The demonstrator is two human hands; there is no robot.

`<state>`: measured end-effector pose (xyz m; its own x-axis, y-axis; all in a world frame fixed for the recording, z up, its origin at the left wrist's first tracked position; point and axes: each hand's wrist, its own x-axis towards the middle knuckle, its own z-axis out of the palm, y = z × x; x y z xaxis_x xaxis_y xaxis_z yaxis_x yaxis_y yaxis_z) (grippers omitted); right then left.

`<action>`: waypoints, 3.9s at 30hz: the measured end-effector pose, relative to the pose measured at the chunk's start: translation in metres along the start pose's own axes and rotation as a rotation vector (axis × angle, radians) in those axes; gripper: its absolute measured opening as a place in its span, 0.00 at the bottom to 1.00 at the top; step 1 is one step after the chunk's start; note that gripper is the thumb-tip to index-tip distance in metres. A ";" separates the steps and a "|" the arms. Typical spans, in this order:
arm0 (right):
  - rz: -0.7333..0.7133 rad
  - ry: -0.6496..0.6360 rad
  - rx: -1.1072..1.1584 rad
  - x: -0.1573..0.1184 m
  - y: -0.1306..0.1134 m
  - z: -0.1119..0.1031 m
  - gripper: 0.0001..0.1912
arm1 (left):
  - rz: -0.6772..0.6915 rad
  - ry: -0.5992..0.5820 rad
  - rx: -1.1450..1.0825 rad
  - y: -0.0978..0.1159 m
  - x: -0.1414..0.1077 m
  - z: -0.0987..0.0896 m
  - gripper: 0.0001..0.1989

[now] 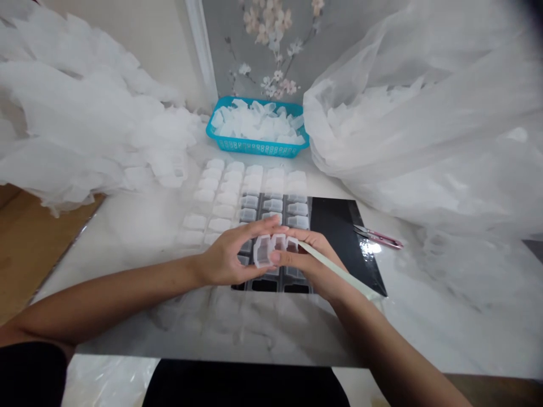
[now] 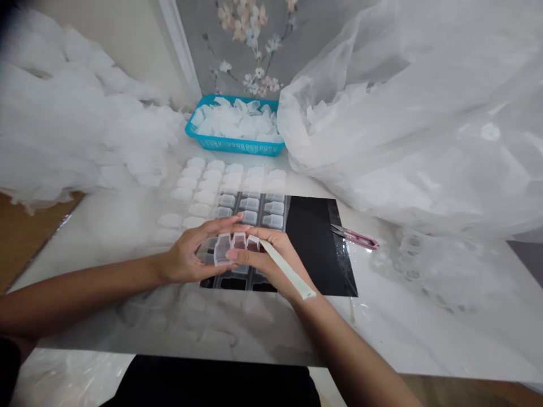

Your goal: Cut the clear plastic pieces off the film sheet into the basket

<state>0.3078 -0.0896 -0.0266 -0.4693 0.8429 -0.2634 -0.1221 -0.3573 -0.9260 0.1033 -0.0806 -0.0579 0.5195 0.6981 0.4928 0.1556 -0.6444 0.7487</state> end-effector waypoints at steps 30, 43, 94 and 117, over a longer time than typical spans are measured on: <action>-0.116 0.026 -0.353 -0.004 -0.010 0.005 0.09 | 0.338 0.000 0.222 -0.005 0.007 0.004 0.33; 0.136 -0.048 0.302 -0.007 0.002 0.018 0.30 | 0.594 -0.092 0.514 0.016 0.015 -0.005 0.16; -0.356 0.041 -0.774 0.016 0.080 0.140 0.08 | 0.332 -0.302 0.493 0.000 -0.105 -0.121 0.11; -0.391 0.059 -0.765 0.017 0.086 0.138 0.08 | 0.287 -0.347 0.707 0.006 -0.114 -0.114 0.06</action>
<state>0.1682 -0.1616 -0.0736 -0.4673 0.8762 0.1181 0.3681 0.3142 -0.8751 -0.0512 -0.1288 -0.0590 0.8303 0.4162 0.3707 0.4081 -0.9070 0.1041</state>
